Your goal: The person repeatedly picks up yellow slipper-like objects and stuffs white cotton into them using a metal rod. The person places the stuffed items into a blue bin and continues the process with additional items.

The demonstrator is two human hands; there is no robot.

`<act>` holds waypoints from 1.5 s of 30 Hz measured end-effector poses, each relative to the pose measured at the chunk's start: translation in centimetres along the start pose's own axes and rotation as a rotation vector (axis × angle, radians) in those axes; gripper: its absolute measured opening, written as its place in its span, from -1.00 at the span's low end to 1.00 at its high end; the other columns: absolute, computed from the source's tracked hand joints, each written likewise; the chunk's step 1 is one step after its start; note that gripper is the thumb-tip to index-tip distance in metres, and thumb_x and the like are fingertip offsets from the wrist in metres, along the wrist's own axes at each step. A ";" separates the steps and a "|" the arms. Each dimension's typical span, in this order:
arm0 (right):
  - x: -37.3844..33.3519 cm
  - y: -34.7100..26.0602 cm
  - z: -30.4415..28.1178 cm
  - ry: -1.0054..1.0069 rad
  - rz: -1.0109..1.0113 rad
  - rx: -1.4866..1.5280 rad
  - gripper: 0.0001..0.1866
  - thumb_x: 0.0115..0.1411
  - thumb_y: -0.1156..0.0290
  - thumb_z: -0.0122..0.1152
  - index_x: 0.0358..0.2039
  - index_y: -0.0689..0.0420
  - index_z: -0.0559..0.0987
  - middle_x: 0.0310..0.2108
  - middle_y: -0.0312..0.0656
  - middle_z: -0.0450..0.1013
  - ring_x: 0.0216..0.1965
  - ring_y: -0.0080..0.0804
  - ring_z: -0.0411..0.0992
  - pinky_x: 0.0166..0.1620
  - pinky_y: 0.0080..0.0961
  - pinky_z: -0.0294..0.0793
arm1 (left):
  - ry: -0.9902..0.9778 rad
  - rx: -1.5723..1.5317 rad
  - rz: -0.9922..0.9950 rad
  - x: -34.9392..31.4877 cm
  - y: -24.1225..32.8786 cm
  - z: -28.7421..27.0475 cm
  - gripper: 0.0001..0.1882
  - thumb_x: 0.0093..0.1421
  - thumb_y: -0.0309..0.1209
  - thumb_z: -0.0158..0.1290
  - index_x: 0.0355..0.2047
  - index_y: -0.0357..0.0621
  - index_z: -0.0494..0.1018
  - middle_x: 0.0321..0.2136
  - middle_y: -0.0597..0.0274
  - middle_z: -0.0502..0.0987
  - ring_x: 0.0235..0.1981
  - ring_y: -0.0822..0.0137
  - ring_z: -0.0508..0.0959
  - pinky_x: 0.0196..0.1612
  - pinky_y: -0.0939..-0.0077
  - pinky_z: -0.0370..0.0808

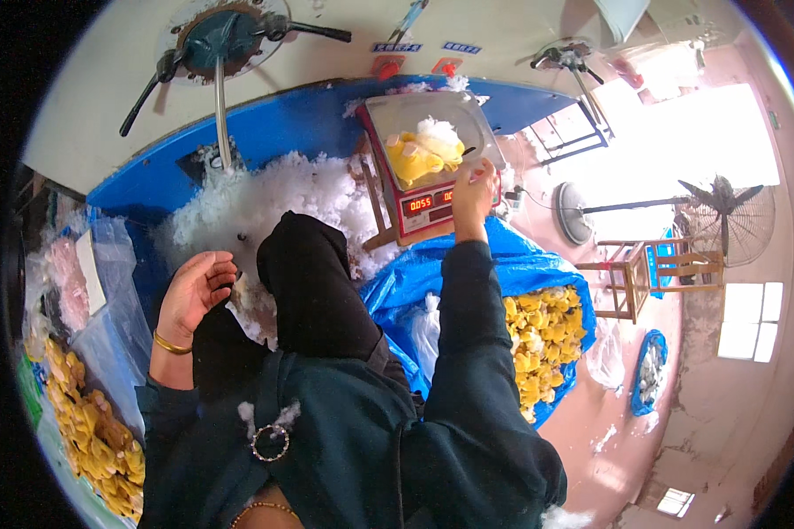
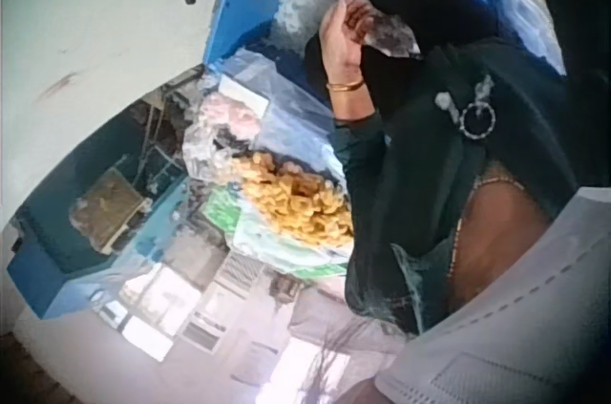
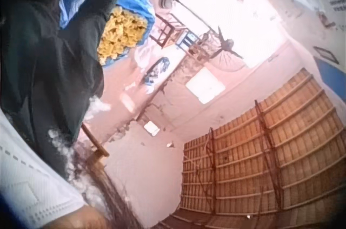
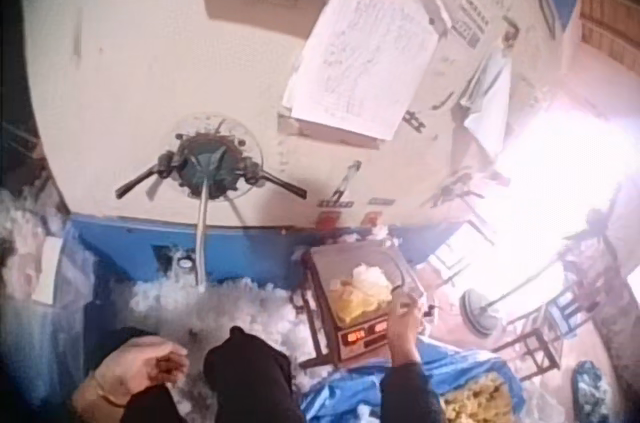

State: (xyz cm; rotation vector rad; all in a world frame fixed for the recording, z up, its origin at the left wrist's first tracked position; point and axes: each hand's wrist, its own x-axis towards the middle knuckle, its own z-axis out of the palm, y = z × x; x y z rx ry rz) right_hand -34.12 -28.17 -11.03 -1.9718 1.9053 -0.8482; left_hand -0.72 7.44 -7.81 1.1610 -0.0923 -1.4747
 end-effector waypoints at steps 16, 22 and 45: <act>1.4 -1.8 3.6 -0.628 -0.578 0.131 -0.68 -0.11 0.42 0.31 -0.24 0.02 0.62 -0.24 -0.11 0.51 -0.10 -0.10 0.45 -0.06 -0.31 0.42 | 0.010 0.105 0.041 -1.4 -3.8 -1.2 -0.78 0.31 -0.32 -0.04 -0.15 -0.18 0.45 -0.32 0.22 0.56 -0.31 0.43 0.55 -0.30 0.60 0.51; -11.1 -13.4 -1.5 -0.776 -1.156 0.269 -0.71 -0.14 0.42 0.29 -0.31 0.07 0.55 -0.18 -0.17 0.48 -0.25 -0.08 0.48 -0.22 -0.35 0.49 | -0.012 0.434 0.498 -0.3 -1.0 5.1 -0.77 0.24 -0.44 0.05 -0.09 -0.14 0.45 -0.26 0.34 0.53 -0.33 0.52 0.50 -0.32 0.64 0.43; -21.4 -8.3 -5.0 -0.553 -0.921 -0.017 -0.81 -0.04 0.29 0.28 -0.36 -0.04 0.56 -0.42 -0.28 0.49 -0.41 -0.32 0.51 -0.49 -0.41 0.45 | -0.774 1.403 0.821 1.6 -0.4 9.7 -0.29 0.24 0.21 -0.22 -0.16 -0.29 0.48 -0.20 -0.02 0.48 -0.08 0.05 0.42 0.04 0.30 0.30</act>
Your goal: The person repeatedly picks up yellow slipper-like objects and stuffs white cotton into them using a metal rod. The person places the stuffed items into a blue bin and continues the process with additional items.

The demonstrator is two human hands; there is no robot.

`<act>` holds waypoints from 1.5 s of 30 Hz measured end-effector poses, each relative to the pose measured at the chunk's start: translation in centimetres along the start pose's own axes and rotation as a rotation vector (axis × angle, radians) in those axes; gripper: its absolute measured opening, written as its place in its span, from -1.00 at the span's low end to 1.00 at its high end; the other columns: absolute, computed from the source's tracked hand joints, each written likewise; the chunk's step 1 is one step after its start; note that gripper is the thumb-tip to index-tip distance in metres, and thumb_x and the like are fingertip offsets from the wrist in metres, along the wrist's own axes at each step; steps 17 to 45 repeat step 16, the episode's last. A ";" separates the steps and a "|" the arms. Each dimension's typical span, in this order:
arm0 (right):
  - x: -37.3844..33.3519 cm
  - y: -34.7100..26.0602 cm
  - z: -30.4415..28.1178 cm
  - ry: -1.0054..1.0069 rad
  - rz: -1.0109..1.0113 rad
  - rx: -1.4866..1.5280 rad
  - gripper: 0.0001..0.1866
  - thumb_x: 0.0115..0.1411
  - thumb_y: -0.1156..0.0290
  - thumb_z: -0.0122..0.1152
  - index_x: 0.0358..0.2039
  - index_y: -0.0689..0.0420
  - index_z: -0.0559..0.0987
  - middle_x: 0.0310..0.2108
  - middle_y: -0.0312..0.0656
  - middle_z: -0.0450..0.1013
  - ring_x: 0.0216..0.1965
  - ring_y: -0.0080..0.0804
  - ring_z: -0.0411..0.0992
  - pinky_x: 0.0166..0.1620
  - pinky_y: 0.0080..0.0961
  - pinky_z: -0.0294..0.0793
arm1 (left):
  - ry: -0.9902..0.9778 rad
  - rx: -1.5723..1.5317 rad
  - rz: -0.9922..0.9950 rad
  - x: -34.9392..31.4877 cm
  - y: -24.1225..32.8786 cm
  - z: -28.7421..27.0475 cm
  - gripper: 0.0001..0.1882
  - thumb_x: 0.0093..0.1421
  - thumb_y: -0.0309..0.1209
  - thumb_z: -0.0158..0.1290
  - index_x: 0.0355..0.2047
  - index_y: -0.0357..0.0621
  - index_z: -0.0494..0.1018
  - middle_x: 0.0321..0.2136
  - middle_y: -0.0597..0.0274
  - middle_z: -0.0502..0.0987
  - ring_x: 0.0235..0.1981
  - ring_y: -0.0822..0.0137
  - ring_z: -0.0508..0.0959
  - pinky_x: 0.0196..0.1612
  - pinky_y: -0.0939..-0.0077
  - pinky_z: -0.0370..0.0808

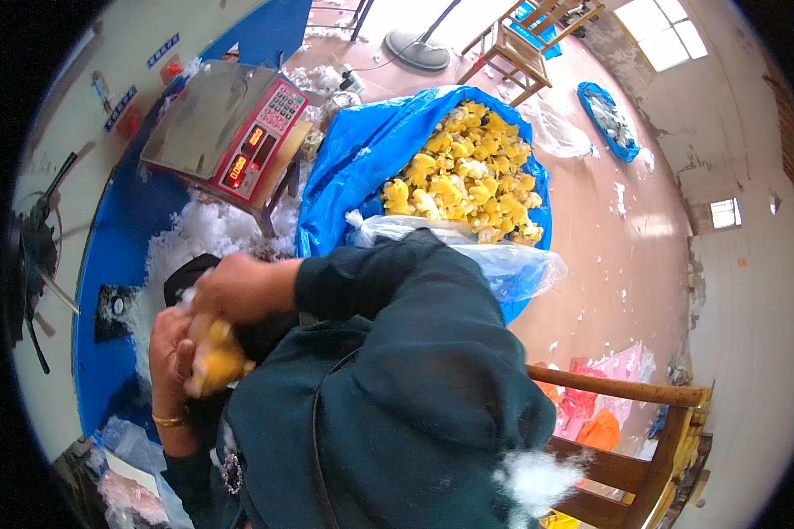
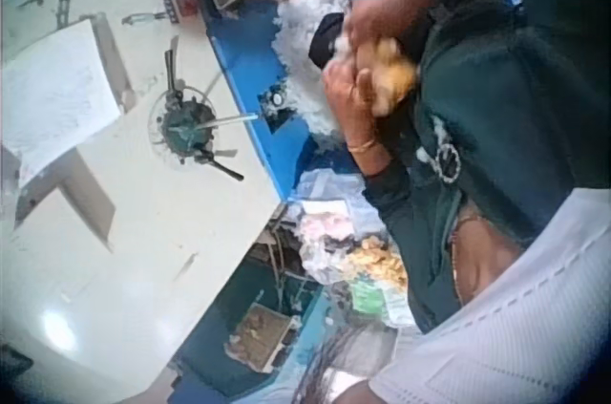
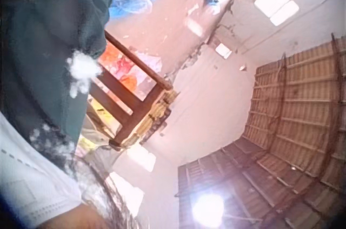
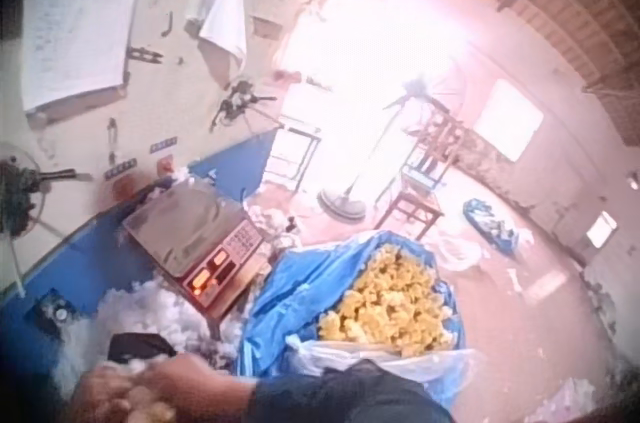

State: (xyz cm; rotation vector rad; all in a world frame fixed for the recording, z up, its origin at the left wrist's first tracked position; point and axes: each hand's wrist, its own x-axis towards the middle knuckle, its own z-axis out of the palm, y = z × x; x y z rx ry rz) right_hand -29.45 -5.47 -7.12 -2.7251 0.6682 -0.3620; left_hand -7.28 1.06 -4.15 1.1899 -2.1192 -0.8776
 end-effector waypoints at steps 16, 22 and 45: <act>-21.3 12.4 4.8 -0.571 1.080 0.193 -0.55 -0.04 0.20 0.25 -0.08 -0.04 0.58 -0.31 -0.06 0.57 -0.26 -0.24 0.56 -0.17 -0.33 0.54 | 0.070 1.179 -1.385 -36.1 -8.9 -11.8 -0.50 0.28 -0.09 -0.05 0.04 -0.26 0.42 -0.08 -0.10 0.52 0.00 0.00 0.47 0.12 0.29 0.35; -21.3 12.4 4.8 -0.571 1.080 0.193 -0.55 -0.04 0.20 0.25 -0.08 -0.04 0.58 -0.31 -0.06 0.57 -0.26 -0.24 0.56 -0.17 -0.33 0.54 | 0.070 1.179 -1.385 -36.1 -8.9 -11.8 -0.50 0.28 -0.09 -0.05 0.04 -0.26 0.42 -0.08 -0.10 0.52 0.00 0.00 0.47 0.12 0.29 0.35; -21.3 12.4 4.8 -0.571 1.080 0.193 -0.55 -0.04 0.20 0.25 -0.08 -0.04 0.58 -0.31 -0.06 0.57 -0.26 -0.24 0.56 -0.17 -0.33 0.54 | 0.070 1.179 -1.385 -36.1 -8.9 -11.8 -0.50 0.28 -0.09 -0.05 0.04 -0.26 0.42 -0.08 -0.10 0.52 0.00 0.00 0.47 0.12 0.29 0.35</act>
